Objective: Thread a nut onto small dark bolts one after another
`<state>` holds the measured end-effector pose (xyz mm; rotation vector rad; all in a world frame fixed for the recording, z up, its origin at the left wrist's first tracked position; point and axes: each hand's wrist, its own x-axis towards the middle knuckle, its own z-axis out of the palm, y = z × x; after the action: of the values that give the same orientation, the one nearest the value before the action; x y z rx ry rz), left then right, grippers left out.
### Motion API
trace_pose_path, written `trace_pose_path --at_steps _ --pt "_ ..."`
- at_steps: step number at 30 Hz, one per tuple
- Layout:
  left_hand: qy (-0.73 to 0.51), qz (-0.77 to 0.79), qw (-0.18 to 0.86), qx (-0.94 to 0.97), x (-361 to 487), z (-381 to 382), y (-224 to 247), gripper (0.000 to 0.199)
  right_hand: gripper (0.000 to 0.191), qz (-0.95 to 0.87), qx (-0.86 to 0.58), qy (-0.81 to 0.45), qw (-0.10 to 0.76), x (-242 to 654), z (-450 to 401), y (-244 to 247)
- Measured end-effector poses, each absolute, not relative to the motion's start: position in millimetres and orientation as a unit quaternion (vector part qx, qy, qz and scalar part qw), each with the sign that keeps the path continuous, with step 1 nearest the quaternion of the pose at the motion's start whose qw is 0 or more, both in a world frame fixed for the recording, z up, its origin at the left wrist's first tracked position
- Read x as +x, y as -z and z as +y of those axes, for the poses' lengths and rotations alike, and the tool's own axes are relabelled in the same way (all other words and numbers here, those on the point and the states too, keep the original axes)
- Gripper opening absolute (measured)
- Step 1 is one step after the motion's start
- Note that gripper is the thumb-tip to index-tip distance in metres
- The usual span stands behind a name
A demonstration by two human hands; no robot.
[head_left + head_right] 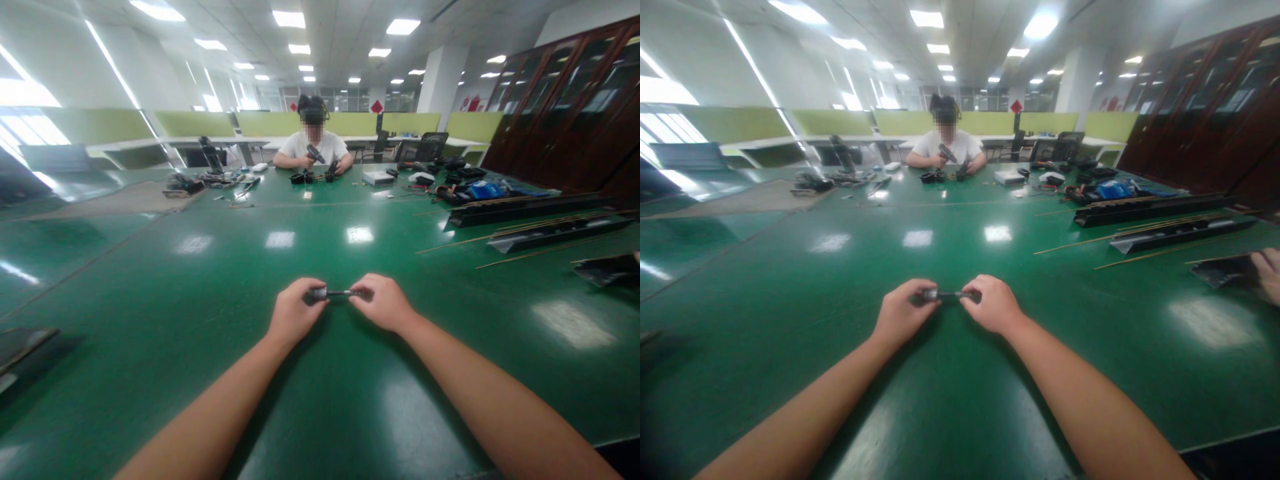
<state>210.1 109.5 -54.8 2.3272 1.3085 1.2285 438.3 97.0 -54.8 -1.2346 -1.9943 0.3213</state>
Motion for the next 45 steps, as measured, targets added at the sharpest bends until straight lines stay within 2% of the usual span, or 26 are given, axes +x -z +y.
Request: trace_pose_path --at_steps 15,21,26,30,36,45 --pt "-0.412 0.466 0.114 0.775 209.4 109.5 52.8 0.023 0.011 -0.779 -0.490 -0.128 0.369 439.3 95.3 53.1" --pt "-0.416 0.494 0.085 0.759 209.7 109.4 50.4 0.026 0.011 -0.772 -0.507 -0.135 0.359 439.2 95.6 52.2" --pt "-0.442 0.512 0.131 0.725 210.0 110.4 48.4 0.042 0.013 -0.770 -0.509 -0.139 0.357 439.3 95.3 52.5" --pt "-0.432 0.527 0.150 0.716 209.0 111.6 49.0 0.035 0.013 -0.771 -0.509 -0.143 0.356 439.6 95.6 53.6" --pt "-0.439 0.539 0.232 0.681 208.9 108.2 48.1 0.037 0.014 -0.767 -0.518 -0.151 0.348 439.9 96.6 54.2" --pt "-0.377 0.526 0.222 0.729 160.3 67.8 12.6 0.045 0.014 -0.772 -0.518 -0.139 0.340 438.5 96.1 54.2"
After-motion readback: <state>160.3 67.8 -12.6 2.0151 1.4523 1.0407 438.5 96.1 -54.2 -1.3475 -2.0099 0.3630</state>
